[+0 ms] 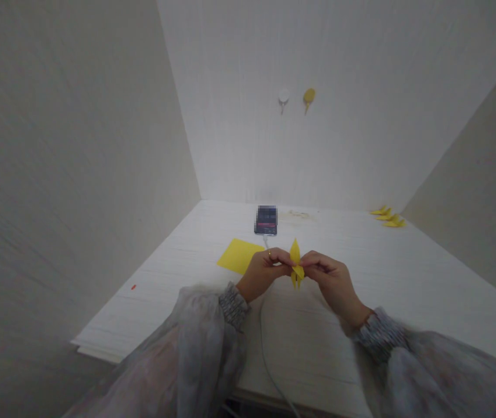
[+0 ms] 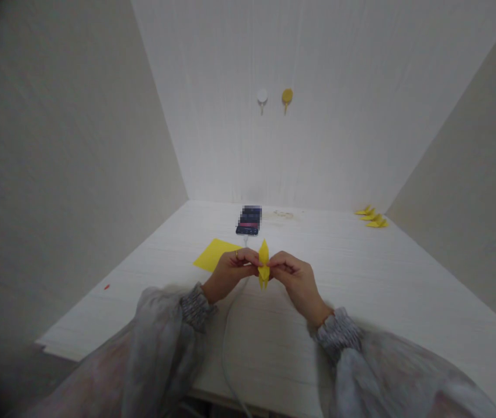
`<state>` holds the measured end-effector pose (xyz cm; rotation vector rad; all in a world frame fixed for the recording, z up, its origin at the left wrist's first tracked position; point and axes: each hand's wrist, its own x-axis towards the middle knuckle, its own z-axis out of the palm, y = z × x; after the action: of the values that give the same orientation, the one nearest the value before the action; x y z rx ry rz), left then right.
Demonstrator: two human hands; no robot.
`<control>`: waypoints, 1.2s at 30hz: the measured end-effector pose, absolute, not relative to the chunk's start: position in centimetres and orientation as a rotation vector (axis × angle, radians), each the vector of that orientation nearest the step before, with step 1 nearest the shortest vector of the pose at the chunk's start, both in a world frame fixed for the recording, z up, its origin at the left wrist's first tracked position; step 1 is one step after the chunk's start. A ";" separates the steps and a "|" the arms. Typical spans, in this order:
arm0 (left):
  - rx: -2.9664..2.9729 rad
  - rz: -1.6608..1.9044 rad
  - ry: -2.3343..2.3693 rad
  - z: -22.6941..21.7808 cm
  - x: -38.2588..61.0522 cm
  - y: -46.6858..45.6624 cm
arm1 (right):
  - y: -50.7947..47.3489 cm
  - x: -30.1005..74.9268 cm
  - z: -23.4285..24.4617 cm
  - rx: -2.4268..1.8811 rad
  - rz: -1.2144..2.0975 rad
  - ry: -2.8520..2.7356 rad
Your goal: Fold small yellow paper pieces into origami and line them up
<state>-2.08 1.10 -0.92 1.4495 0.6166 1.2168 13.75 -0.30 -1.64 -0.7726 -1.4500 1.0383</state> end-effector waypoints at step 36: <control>1.443 1.230 0.748 -0.9 -2.0 1.3 | 0.5 13.6 -2.3 -0.906 1.224 -1.343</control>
<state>-1.97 1.34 -0.94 1.4426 0.7475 1.2299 13.56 0.51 -2.34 -0.9059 -1.3435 1.2235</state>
